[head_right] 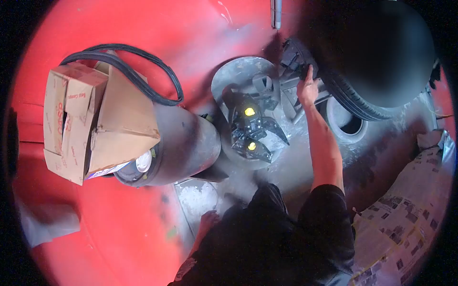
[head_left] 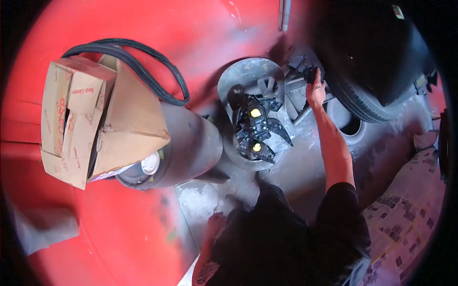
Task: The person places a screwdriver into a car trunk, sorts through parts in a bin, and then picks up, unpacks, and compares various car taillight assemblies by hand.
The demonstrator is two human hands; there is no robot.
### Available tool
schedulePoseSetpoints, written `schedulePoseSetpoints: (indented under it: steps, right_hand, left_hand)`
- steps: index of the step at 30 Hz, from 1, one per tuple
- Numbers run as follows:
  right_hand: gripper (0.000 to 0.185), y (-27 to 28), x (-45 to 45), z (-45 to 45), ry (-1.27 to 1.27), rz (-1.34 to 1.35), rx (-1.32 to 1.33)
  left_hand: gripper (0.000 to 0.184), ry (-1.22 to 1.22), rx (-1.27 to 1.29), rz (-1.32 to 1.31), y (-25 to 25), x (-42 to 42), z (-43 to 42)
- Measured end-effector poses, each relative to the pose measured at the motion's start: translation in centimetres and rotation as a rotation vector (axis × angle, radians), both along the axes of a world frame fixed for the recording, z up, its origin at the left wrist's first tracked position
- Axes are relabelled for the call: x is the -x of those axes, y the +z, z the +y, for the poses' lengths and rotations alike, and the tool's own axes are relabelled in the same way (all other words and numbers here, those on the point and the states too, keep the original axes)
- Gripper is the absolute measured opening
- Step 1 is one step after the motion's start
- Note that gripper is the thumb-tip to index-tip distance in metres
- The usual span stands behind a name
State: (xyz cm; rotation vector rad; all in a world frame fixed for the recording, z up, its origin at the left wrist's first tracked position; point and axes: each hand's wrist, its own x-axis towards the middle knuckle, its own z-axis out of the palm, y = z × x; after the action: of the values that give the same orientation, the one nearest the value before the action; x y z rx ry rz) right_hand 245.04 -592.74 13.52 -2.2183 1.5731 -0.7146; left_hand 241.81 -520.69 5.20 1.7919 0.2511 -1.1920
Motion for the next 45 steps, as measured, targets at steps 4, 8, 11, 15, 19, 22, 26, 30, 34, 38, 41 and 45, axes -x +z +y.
schedulePoseSetpoints:
  steps: [4, 8, 11, 15, 19, 22, 26, 30, 34, 38, 41, 45]
  right_hand:
    - [0.083, -1.0, -2.0, -2.4, -0.077, 0.006, 0.017]
    - [0.085, -1.8, -3.8, -3.8, -0.138, -0.093, 0.139]
    - [0.088, -2.2, -5.6, -4.9, -0.232, -0.089, 0.122]
    - [0.092, -1.2, -6.2, -5.4, -0.271, -0.087, 0.055]
    - [0.093, -1.7, -5.0, -5.0, -0.189, -0.177, 0.076]
    - [0.098, -2.4, -4.3, -3.9, -0.174, -0.295, 0.068]
    - [0.105, -4.3, -4.8, -3.3, -0.283, -0.497, -0.099]
    - [0.111, -4.0, -5.1, -1.8, -0.433, -0.744, -0.405]
    - [0.105, -4.1, -5.2, -1.1, -0.436, -0.701, -0.221]
    - [0.049, -12.1, -0.8, -3.5, -0.061, -0.254, 0.286]
    - [0.055, -0.2, -1.5, 2.7, -0.037, -0.683, 0.145]
    - [0.046, 10.4, -7.3, 9.4, 0.475, -0.966, -0.101]
  left_hand:
    - [0.032, -0.046, -0.014, -0.026, 1.1, -1.2, -3.7]
    - [0.033, -0.06, -0.106, -0.027, 2.0, -2.0, -4.8]
    - [0.035, -0.02, -0.172, 0.044, 0.6, -2.4, -2.8]
    - [0.039, 0.035, -0.147, 0.068, -0.8, -3.0, -0.8]
    - [0.04, -0.001, -0.178, 0.02, -0.9, -2.9, -1.9]
    - [0.041, -0.116, -0.009, -0.014, -2.8, -3.0, -1.1]
    - [0.038, -0.19, -0.029, -0.117, -2.0, -3.7, -3.0]
    - [0.038, -0.073, -0.121, 0.008, 0.0, -5.3, -5.4]
    - [0.036, -0.048, -0.121, -0.067, -0.1, -5.9, -5.1]
    - [0.035, 0.03, 0.062, -0.117, -0.1, -6.1, -5.0]
    - [0.033, -0.081, -0.014, -0.459, 8.9, -8.9, -11.0]
    - [0.03, -0.14, -0.004, -1.066, 24.2, -14.4, -15.0]
